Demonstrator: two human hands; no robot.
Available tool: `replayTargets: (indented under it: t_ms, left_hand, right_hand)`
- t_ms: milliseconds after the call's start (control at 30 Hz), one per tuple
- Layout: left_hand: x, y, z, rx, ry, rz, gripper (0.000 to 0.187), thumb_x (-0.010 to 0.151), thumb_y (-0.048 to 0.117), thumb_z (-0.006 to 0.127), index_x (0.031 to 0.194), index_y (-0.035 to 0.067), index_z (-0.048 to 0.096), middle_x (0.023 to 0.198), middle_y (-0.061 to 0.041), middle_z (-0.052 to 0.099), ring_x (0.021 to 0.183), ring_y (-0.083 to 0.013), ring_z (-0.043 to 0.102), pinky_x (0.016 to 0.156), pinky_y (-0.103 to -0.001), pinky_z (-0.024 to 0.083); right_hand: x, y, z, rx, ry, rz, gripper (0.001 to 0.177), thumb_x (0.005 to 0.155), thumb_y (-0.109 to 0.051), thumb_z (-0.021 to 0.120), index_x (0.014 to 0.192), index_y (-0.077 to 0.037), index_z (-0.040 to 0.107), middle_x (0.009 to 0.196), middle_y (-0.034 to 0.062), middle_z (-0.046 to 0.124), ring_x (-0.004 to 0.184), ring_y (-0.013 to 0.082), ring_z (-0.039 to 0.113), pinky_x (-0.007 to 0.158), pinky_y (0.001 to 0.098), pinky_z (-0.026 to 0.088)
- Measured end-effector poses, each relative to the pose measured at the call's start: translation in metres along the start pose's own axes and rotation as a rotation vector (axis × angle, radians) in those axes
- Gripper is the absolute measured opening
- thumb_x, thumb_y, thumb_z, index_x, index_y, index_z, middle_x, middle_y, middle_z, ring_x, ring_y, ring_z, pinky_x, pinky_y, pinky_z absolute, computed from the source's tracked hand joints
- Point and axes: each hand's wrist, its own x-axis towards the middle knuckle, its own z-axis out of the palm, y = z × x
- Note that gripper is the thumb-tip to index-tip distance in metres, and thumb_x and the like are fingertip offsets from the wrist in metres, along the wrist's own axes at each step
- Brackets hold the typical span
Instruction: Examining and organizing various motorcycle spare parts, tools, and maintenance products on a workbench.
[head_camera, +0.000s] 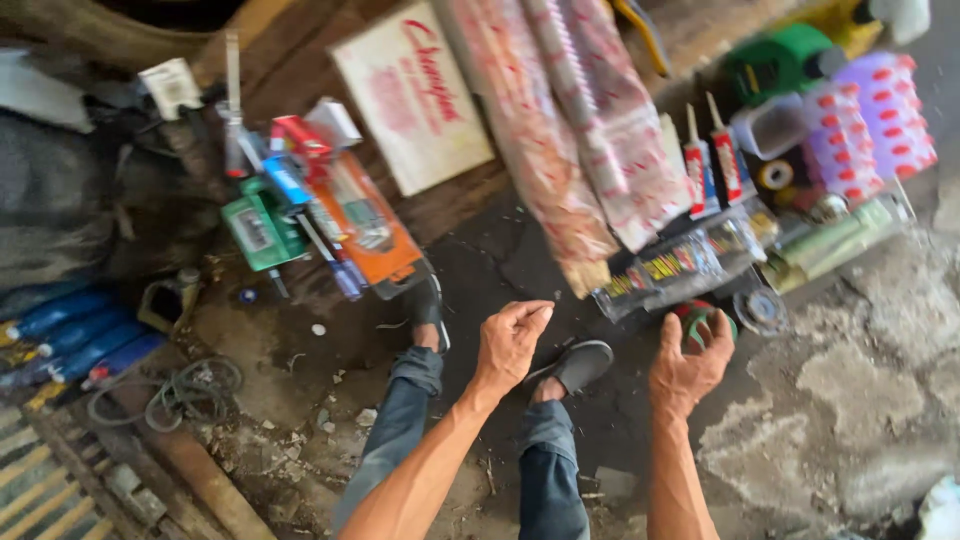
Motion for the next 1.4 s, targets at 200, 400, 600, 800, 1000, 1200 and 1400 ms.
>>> replayTargets:
  t_ms: [200, 400, 600, 800, 1000, 1200, 1400]
  left_hand:
    - [0.009, 0.006, -0.062, -0.041, 0.151, -0.040, 0.026, 0.093, 0.028, 0.075, 0.104, 0.005, 0.080, 0.080, -0.001, 0.069, 0.066, -0.0051, 0.059, 0.059, -0.023, 0.048]
    - [0.017, 0.016, -0.109, -0.110, 0.223, -0.055, 0.025, 0.092, 0.026, 0.077, 0.103, 0.003, 0.079, 0.077, 0.000, 0.069, 0.065, -0.0051, 0.059, 0.059, -0.023, 0.048]
    - [0.021, 0.024, -0.143, -0.163, 0.206, -0.068, 0.025, 0.092, 0.023, 0.077, 0.105, 0.003, 0.078, 0.081, -0.002, 0.075, 0.071, -0.0098, 0.068, 0.064, -0.026, 0.055]
    - [0.056, 0.056, -0.158, 0.150, 0.311, 0.229, 0.020, 0.096, 0.020, 0.073, 0.108, 0.004, 0.074, 0.086, -0.012, 0.072, 0.086, -0.0282, 0.072, 0.082, -0.040, 0.057]
    - [0.125, 0.057, -0.121, 0.363, 0.404, 0.496, 0.036, 0.099, 0.020, 0.071, 0.128, 0.001, 0.061, 0.125, -0.019, 0.065, 0.121, -0.0383, 0.059, 0.105, -0.049, 0.049]
    - [0.186, 0.045, -0.087, 0.646, 0.372, 0.640, 0.057, 0.103, 0.027, 0.063, 0.149, 0.000, 0.043, 0.155, -0.029, 0.038, 0.149, -0.0501, 0.031, 0.125, -0.060, 0.028]
    - [0.221, 0.019, -0.063, 0.687, 0.458, 0.647, 0.062, 0.109, 0.035, 0.060, 0.159, 0.007, 0.035, 0.167, -0.022, 0.028, 0.158, -0.0419, 0.022, 0.130, -0.061, 0.019]
  right_hand:
    - [-0.010, -0.068, 0.011, 0.059, -0.023, -0.057, 0.052, 0.104, -0.016, 0.076, 0.146, 0.003, 0.052, 0.129, 0.0151, 0.064, 0.117, 0.0241, 0.065, 0.097, 0.0353, 0.055]
    - [-0.017, -0.114, 0.030, 0.059, -0.028, -0.106, 0.041, 0.106, -0.014, 0.074, 0.139, 0.002, 0.057, 0.114, 0.0117, 0.067, 0.101, 0.0187, 0.066, 0.090, 0.0323, 0.056]
    - [-0.023, -0.163, 0.058, 0.096, -0.016, -0.102, 0.037, 0.104, -0.013, 0.074, 0.135, 0.001, 0.059, 0.106, 0.0089, 0.068, 0.091, 0.0148, 0.065, 0.079, 0.0290, 0.055]
    - [-0.015, -0.203, 0.078, 0.082, -0.003, -0.159, 0.037, 0.102, -0.011, 0.074, 0.134, 0.001, 0.060, 0.105, 0.0090, 0.069, 0.091, 0.0153, 0.065, 0.080, 0.0291, 0.055]
    - [0.017, -0.235, 0.108, 0.004, -0.049, -0.302, 0.038, 0.097, -0.010, 0.074, 0.132, 0.001, 0.062, 0.109, 0.0120, 0.070, 0.094, 0.0202, 0.069, 0.086, 0.0338, 0.057]
    - [0.050, -0.279, 0.156, -0.140, -0.159, -0.478, 0.050, 0.093, -0.015, 0.077, 0.136, 0.004, 0.059, 0.122, 0.0202, 0.066, 0.112, 0.0340, 0.065, 0.098, 0.0437, 0.052]
    - [0.077, -0.284, 0.208, -0.194, -0.236, -0.592, 0.065, 0.092, -0.020, 0.078, 0.144, 0.005, 0.049, 0.138, 0.0257, 0.056, 0.128, 0.0417, 0.055, 0.109, 0.0488, 0.045]
